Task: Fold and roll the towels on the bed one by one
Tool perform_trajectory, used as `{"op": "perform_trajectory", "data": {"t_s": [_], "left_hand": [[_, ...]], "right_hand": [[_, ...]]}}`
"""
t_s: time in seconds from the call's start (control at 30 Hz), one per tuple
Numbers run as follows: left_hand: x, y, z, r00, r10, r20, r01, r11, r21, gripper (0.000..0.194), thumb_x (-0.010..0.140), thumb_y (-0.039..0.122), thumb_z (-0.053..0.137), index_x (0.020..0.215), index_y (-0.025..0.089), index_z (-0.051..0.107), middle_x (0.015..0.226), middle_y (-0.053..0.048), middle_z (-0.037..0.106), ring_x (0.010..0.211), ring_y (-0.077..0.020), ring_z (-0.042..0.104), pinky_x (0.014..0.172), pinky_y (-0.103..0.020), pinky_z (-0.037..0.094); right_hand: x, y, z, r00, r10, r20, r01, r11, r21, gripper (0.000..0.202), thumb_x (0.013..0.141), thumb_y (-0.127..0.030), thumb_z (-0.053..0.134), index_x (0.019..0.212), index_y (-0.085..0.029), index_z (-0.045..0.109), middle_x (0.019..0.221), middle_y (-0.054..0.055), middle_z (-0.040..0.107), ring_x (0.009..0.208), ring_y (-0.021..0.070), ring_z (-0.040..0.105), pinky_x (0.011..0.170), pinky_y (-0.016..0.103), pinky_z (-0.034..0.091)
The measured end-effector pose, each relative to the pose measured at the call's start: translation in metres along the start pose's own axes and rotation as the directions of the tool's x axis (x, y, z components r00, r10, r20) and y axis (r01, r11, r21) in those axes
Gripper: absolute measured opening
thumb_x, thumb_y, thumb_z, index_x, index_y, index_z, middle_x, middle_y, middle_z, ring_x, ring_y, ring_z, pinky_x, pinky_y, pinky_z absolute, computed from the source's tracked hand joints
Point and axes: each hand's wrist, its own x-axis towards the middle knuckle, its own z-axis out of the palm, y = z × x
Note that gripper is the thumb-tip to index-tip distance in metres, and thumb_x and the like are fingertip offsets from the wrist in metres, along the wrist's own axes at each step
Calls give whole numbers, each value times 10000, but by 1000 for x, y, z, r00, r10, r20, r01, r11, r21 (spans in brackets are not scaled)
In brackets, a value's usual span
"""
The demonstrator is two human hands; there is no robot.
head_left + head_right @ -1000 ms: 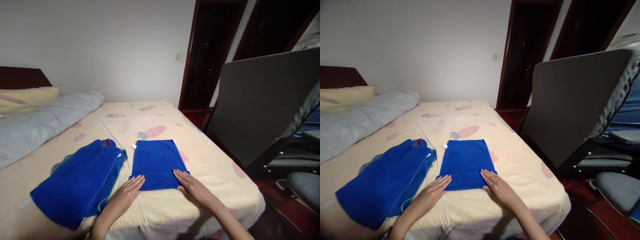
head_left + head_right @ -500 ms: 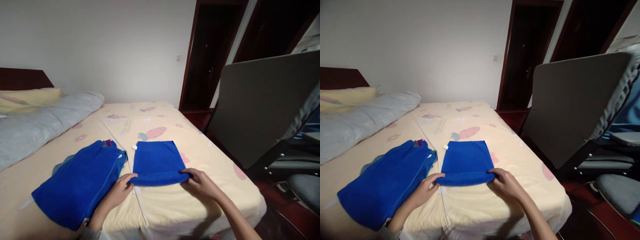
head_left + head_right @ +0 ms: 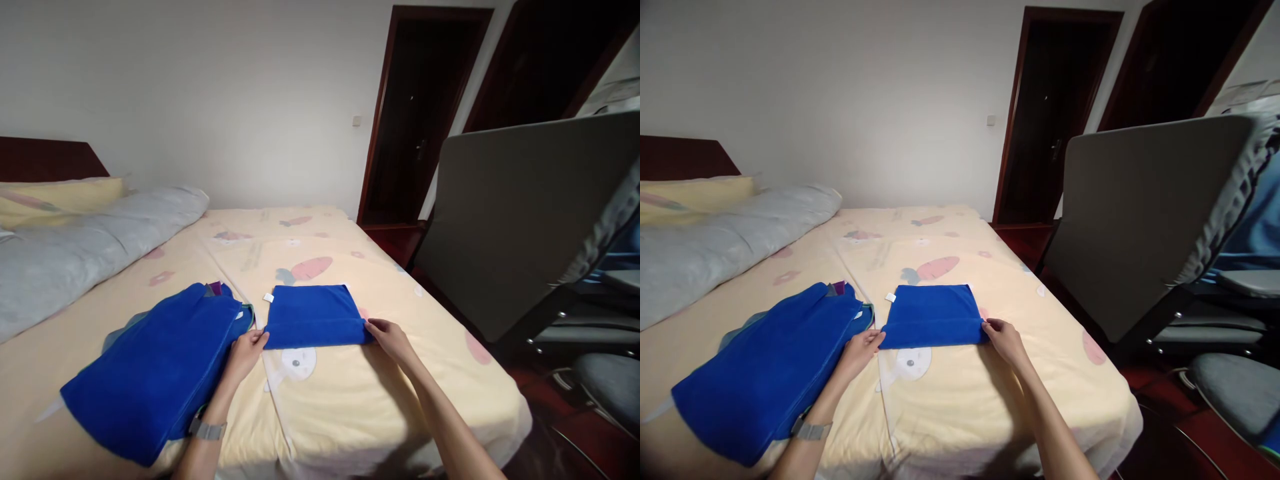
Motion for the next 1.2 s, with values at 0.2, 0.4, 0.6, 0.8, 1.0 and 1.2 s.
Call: {"op": "perform_trajectory", "data": {"t_s": [0.2, 0.4, 0.6, 0.8, 1.0, 1.2], "left_hand": [[-5, 10, 0, 999, -32, 7, 33, 989, -147, 570, 607, 601, 790, 953, 152, 726, 998, -162, 778, 959, -328, 731, 615, -300, 559], [-17, 23, 1, 998, -52, 35, 61, 938, -340, 530, 621, 550, 835, 925, 138, 701, 999, -137, 748, 973, -287, 714, 744, -325, 584], [-26, 30, -3, 993, -68, 92, 103, 883, -457, 470, 596, 485, 873, 852, 128, 705, 942, -114, 737, 935, -256, 703, 821, -338, 555], [-51, 35, -15, 983, -100, 151, 161, 865, -475, 454, 595, 390, 889, 917, 149, 678, 939, -91, 715, 905, -227, 683, 776, -295, 538], [-72, 18, -11, 987, 55, 153, -29, 985, -167, 301, 738, 405, 735, 943, 199, 658, 1024, -77, 703, 897, -222, 698, 728, -280, 561], [-76, 12, -11, 916, 384, 118, -402, 869, 288, 176, 869, 318, 586, 912, 217, 724, 1113, -92, 693, 885, -206, 723, 790, -295, 600]], "right_hand": [[2, 2, 5, 1000, 17, 23, -19, 998, 56, 362, 868, -405, 633, 1080, -131, 738, 976, 111, 764, 949, 264, 716, 686, 282, 569], [-1, -4, 12, 999, -4, 52, -5, 985, 174, 385, 886, -392, 600, 1172, -147, 681, 1038, 114, 745, 937, 258, 715, 636, 285, 589], [-8, -7, -3, 999, -9, 36, -4, 940, 342, 424, 789, -386, 714, 1146, -160, 686, 903, 92, 741, 868, 253, 705, 662, 304, 576], [-41, -15, -29, 981, -45, 187, -30, 925, 378, 547, 733, -445, 748, 1201, -185, 634, 735, -3, 644, 717, 184, 626, 663, 294, 514], [-64, -9, -42, 940, -46, 338, -39, 970, 239, 493, 790, -478, 687, 1196, -202, 641, 783, 0, 620, 734, 178, 611, 669, 289, 483], [-55, 12, -43, 964, -147, 222, 193, 960, -203, 331, 850, -390, 577, 1102, -214, 699, 844, 50, 643, 747, 221, 637, 709, 359, 526]]}}
